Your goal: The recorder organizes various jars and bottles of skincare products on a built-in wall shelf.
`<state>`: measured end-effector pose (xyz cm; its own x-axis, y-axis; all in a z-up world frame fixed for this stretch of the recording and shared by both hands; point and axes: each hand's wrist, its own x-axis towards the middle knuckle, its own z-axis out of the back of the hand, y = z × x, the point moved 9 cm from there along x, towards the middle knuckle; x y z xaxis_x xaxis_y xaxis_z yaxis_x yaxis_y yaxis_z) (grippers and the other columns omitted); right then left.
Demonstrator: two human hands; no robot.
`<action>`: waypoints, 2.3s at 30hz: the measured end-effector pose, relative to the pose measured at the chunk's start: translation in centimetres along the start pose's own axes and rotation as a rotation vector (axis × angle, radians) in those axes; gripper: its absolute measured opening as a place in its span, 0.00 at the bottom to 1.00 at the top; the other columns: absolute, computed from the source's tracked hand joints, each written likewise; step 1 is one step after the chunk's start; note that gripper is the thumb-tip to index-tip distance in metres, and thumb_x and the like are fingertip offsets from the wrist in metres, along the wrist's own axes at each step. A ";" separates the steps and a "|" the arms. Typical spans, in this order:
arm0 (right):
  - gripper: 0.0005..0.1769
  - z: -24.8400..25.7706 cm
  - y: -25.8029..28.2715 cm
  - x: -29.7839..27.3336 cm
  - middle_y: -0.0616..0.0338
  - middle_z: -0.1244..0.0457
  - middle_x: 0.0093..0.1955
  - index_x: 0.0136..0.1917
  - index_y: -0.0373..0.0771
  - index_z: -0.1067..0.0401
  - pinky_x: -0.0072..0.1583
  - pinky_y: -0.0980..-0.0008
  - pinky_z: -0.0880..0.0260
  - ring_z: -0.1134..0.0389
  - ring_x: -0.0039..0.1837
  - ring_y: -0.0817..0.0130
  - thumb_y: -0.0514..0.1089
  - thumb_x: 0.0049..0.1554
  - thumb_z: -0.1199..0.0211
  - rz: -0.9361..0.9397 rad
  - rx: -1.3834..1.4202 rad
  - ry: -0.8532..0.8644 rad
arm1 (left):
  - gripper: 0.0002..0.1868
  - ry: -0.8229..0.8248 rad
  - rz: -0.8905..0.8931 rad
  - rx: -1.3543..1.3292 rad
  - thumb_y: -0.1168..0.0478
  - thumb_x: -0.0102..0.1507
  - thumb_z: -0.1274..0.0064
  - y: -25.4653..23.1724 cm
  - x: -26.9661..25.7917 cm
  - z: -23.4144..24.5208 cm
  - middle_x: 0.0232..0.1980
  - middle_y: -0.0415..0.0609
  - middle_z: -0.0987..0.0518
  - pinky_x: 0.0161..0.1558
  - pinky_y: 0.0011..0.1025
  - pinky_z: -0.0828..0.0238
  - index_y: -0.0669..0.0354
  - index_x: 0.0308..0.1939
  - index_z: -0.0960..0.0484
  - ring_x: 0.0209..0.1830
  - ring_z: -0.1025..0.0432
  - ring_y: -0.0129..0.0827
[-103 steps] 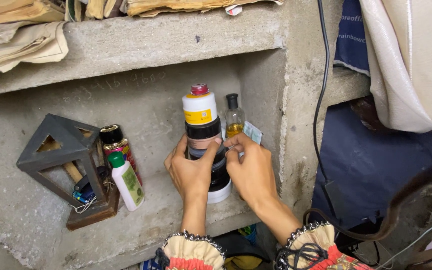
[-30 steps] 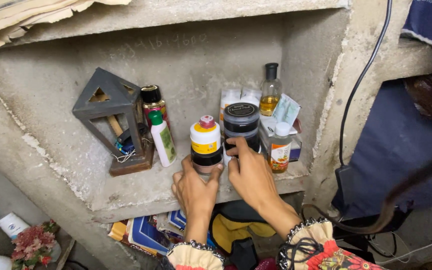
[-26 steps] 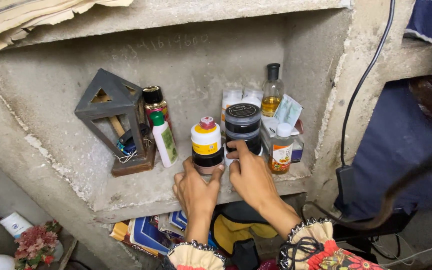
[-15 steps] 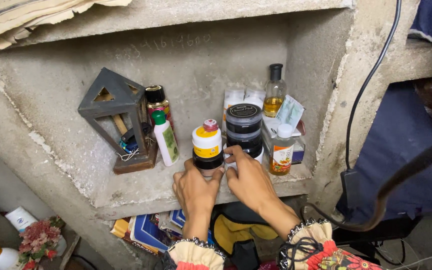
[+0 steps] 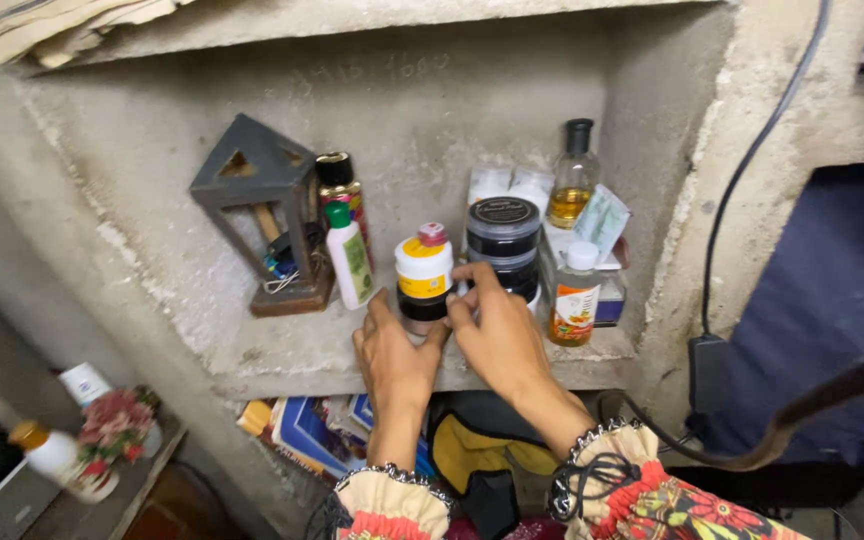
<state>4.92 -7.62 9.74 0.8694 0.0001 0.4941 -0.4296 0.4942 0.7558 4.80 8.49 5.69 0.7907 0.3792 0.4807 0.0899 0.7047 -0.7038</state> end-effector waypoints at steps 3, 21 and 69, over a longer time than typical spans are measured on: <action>0.16 0.0 1.1 -0.5 0.54 0.31 0.33 0.59 0.43 0.28 0.39 0.56 0.33 0.29 0.33 0.56 0.46 0.58 0.42 0.023 0.001 -0.038 | 0.44 -0.067 -0.049 -0.087 0.55 0.51 0.30 0.5 -0.3 1.1 0.63 0.65 0.26 0.62 0.46 0.39 0.67 0.66 0.34 0.60 0.35 0.59; 0.12 -10.0 7.4 -8.3 0.57 0.31 0.28 0.51 0.45 0.24 0.38 0.60 0.32 0.28 0.30 0.59 0.49 0.60 0.45 0.029 0.134 0.341 | 0.20 -0.374 0.129 -0.027 0.61 0.60 0.41 11.8 -6.1 14.0 0.50 0.52 0.17 0.56 0.42 0.32 0.59 0.56 0.23 0.49 0.25 0.43; 0.14 -41.6 11.2 -19.3 0.57 0.26 0.41 0.56 0.41 0.27 0.46 0.64 0.25 0.23 0.41 0.66 0.43 0.58 0.45 0.316 0.356 0.719 | 0.19 -0.363 0.628 0.629 0.59 0.67 0.47 39.3 -11.0 37.4 0.56 0.58 0.23 0.47 0.51 0.28 0.52 0.60 0.33 0.48 0.23 0.59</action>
<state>-6.57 34.08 -9.18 0.5881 0.7014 0.4027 -0.6239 0.0765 0.7778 -23.01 54.47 -7.63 0.3388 0.8852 0.3187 -0.7114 0.4627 -0.5289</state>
